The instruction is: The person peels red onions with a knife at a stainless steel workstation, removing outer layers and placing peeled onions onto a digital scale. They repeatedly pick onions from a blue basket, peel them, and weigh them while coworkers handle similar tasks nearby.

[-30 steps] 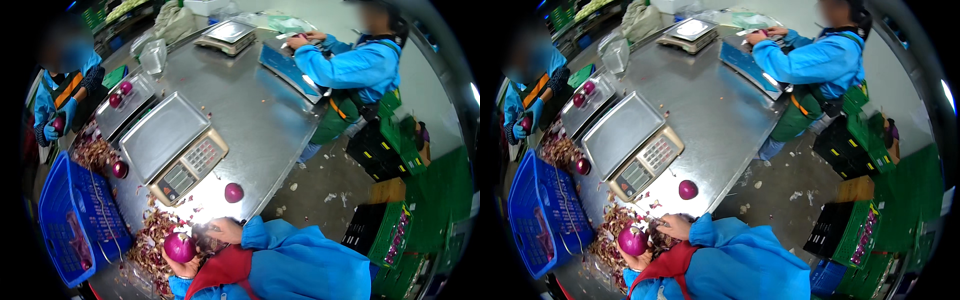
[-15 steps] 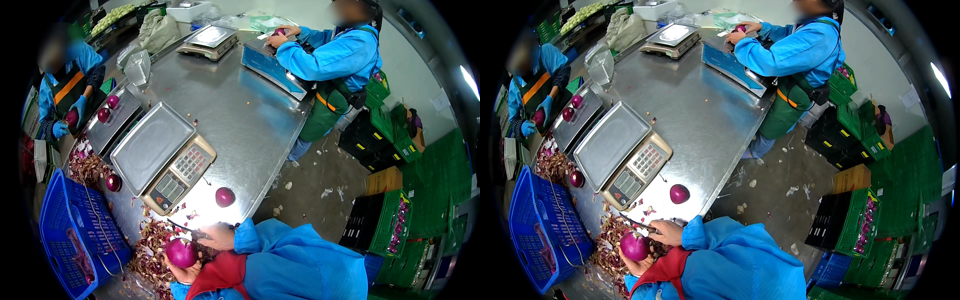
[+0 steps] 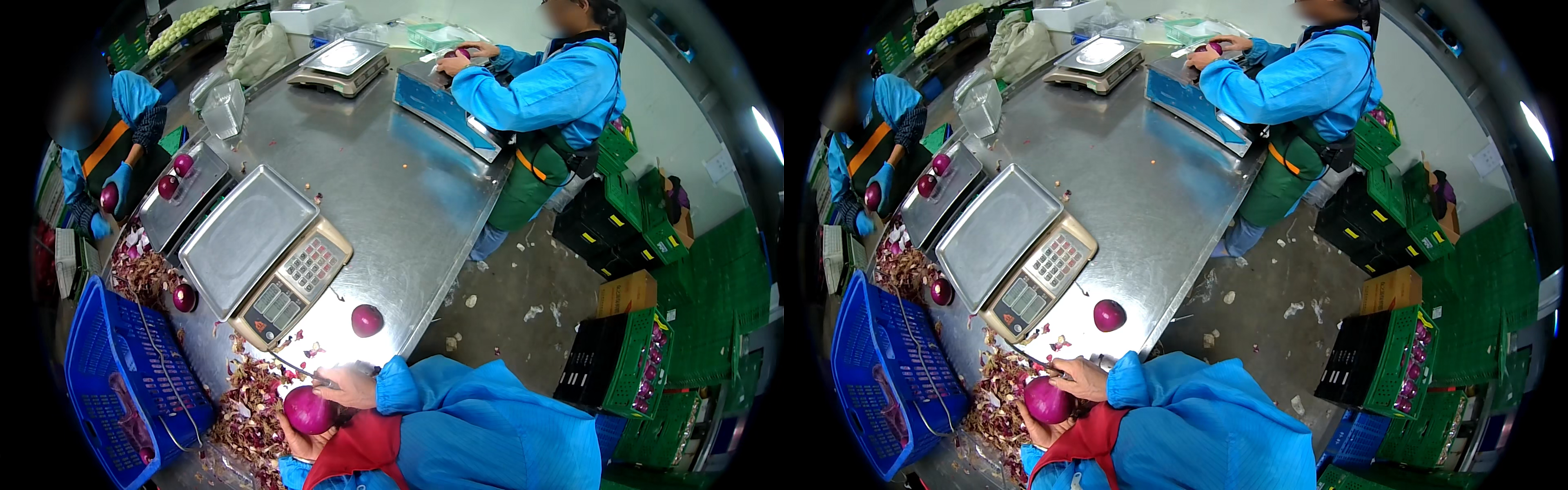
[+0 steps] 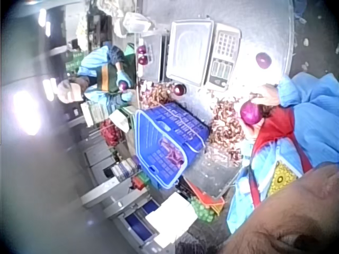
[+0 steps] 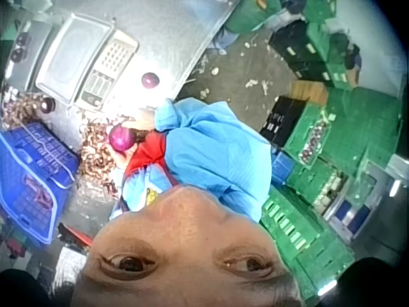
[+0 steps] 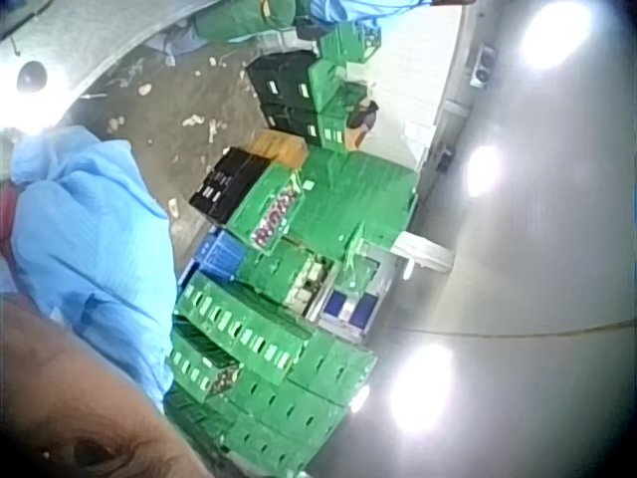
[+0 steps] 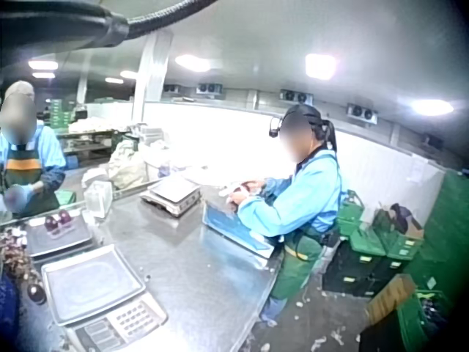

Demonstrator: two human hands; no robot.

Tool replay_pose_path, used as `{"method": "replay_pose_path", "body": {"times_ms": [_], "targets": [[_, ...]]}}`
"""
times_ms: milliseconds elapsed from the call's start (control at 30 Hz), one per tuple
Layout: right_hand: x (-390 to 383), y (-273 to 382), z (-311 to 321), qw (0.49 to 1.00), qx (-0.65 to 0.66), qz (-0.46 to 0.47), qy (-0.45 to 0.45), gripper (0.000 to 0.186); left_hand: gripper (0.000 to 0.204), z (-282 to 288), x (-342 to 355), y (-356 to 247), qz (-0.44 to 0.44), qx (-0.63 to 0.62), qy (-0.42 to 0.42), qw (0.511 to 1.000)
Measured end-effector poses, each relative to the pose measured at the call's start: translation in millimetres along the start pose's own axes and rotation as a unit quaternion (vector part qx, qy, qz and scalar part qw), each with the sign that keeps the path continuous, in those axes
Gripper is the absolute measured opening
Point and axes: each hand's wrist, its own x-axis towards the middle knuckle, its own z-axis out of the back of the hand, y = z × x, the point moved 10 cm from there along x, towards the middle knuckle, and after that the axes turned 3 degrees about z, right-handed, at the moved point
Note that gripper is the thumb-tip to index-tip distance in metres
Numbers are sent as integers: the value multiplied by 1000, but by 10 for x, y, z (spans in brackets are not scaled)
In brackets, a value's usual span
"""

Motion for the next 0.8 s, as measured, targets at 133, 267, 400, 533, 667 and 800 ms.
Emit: {"method": "replay_pose_path", "body": {"times_ms": [133, 267, 400, 533, 667, 800], "targets": [[-8, -17, -42, 1000, 4, 26, -6, 25, 72, -176, 4, -21, -12, 15, 20, 1000], [-3, 11, -28, 999, -7, 41, -22, 23, 73, -180, 13, -26, -23, -9, -21, 999], [12, -18, -5, 999, -34, 19, -22, 22, 77, -93, 20, -7, -28, -28, -83, 996], [12, -25, 22, 999, -18, 0, -38, 23, 76, 75, 18, -26, -33, -17, -68, 997], [-67, -393, -225, 928, 308, -206, -31, 23, 77, 85, 24, -48, -47, -3, -96, 994], [-58, -621, -396, 888, 405, -218, 17, 28, 78, 76, 32, -25, -4, -58, 28, 998]]}}
